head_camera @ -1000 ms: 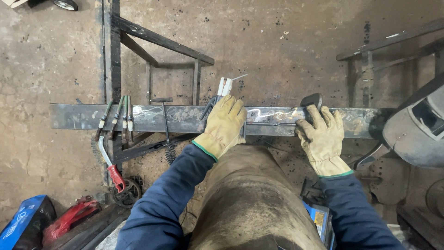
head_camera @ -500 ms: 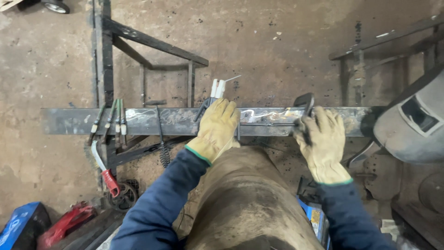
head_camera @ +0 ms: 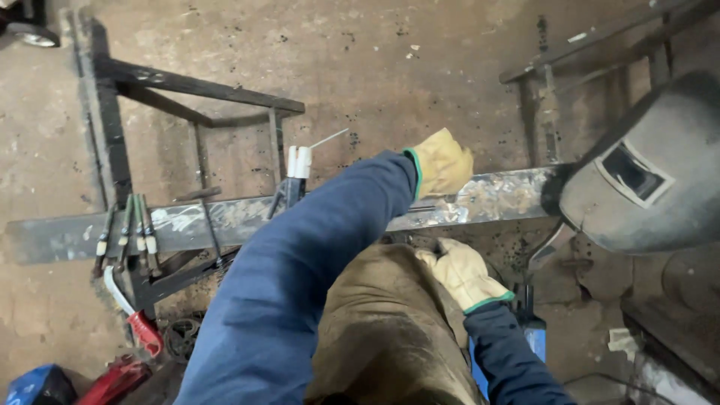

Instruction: The person welds a steel frame clamped on a work stand, striking an arc with a welding electrode holder while wearing a welding helmet. Between welds they chip and brush slag from the weld, measure the frame with a tape measure, and reposition the electrode before welding again.

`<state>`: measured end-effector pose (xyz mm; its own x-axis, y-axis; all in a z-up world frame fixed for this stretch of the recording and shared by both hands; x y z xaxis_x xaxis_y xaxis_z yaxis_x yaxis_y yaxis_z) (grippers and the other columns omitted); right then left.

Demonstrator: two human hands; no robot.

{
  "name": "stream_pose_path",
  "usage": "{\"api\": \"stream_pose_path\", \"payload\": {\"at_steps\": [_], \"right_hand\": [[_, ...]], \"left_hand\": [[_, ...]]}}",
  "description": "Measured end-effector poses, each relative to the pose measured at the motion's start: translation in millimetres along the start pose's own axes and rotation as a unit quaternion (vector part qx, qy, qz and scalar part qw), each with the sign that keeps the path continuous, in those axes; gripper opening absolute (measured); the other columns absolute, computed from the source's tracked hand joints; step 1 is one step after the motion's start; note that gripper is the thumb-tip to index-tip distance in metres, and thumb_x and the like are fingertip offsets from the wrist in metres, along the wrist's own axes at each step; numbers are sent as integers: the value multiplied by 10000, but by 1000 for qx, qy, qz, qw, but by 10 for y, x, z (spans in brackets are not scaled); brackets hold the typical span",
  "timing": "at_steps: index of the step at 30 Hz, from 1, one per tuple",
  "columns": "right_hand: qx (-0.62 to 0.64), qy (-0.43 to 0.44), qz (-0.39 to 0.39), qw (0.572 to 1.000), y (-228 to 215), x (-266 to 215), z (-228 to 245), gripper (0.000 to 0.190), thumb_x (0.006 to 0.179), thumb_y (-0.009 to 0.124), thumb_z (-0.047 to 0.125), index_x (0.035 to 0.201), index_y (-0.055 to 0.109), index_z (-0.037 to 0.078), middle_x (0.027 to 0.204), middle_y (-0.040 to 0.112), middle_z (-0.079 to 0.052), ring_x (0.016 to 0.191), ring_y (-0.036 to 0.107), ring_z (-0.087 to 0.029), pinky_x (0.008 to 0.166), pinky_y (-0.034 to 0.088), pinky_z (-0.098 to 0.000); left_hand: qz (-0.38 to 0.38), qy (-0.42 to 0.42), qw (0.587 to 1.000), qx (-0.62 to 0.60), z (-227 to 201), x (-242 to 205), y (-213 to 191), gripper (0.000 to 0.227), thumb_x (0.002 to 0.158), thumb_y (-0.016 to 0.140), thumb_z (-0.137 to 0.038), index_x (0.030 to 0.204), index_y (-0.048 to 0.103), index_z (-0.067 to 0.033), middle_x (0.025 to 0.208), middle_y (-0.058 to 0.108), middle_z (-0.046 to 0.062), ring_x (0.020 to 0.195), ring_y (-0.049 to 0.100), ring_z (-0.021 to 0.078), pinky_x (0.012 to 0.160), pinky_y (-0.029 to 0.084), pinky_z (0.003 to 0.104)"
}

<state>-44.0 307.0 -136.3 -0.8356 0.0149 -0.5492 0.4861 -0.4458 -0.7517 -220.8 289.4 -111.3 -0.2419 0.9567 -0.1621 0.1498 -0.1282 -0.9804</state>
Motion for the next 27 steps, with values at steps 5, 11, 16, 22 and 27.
{"api": "stream_pose_path", "payload": {"at_steps": [5,11,16,22,27], "right_hand": [[45,53,20,997,118,39,-189,653,798,676,576,1221,689,78,1160,718,-168,1082,669,-359,931,534,-427],[-11,-98,-103,990,25,408,114,522,962,527,406,1380,567,95,1336,639,-150,1244,583,-336,1067,456,-437],[-457,-153,-20,876,1653,1093,-503,546,991,265,359,1461,355,95,1562,350,-58,1426,345,-201,1205,278,-312],[-970,-165,-18,-176,1809,1242,-709,511,1095,273,386,1403,541,79,1464,556,-105,1324,510,-290,1153,390,-452],[-965,-63,-17,-252,1726,1258,-737,437,1116,331,398,1303,569,83,1354,592,-99,1262,527,-285,1137,415,-463]], "left_hand": [[31,-26,998,-48,161,-299,-180,196,869,602,-206,882,757,-86,810,750,117,701,705,301,584,540,496],[103,-73,984,-126,294,-665,-460,208,829,602,-188,882,784,-102,885,755,144,815,749,338,600,578,510],[168,-112,967,-157,279,-797,-529,289,936,522,-216,1027,772,-103,972,760,144,910,748,330,717,591,498],[203,-110,955,-188,247,-897,-612,327,971,482,-250,1116,749,-128,1083,740,140,1007,724,331,807,574,492],[233,-117,949,-180,225,-937,-563,325,963,500,-206,1171,727,-103,1128,737,148,1048,719,339,839,574,481]]}}
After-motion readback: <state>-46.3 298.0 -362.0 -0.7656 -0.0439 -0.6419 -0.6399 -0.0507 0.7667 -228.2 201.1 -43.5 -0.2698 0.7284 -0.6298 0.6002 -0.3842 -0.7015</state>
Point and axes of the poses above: each hand's wrist, its own x-axis towards the middle knuckle, its own y-axis out of the palm, z = x × y, the point moved 7 cm from there along x, towards the middle knuckle
